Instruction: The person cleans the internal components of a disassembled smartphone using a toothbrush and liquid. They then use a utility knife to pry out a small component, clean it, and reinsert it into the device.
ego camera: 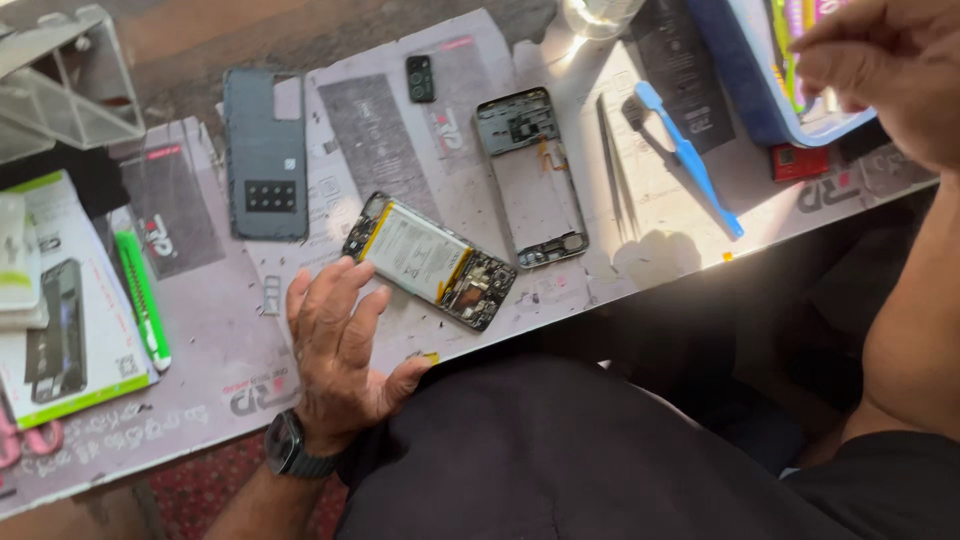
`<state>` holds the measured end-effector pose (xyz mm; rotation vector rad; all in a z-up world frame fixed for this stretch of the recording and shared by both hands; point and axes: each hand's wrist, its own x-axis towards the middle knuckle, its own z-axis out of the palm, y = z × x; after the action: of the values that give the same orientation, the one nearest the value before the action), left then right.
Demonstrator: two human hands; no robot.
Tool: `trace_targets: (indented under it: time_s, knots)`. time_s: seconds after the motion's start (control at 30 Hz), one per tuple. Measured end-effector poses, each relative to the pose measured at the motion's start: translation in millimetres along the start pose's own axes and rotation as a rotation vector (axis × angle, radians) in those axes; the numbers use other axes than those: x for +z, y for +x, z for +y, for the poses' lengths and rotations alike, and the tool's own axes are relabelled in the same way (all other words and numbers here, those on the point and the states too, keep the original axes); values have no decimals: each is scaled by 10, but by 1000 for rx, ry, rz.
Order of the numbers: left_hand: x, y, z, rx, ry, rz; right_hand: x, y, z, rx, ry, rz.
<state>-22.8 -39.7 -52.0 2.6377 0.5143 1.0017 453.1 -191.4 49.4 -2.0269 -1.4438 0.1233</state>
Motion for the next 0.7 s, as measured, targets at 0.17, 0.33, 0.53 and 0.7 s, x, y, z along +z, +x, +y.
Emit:
trace_targets:
  time_s: [0.17,0.33,0.53,0.7]
  knots:
    - [-69,-51,-30,133,-157,30,671,-645,-560,23,162,-441]
    - [-54,-97,12,144,-124,96,1151,-786,-788,-51,136,-495]
    - [-39,-142,31,97,-169,142,1417,-836,-1084,72,-47,-600]
    - [-422,-165,-310,-304,264,300,1476,-908,-1411,-54,157,-551]
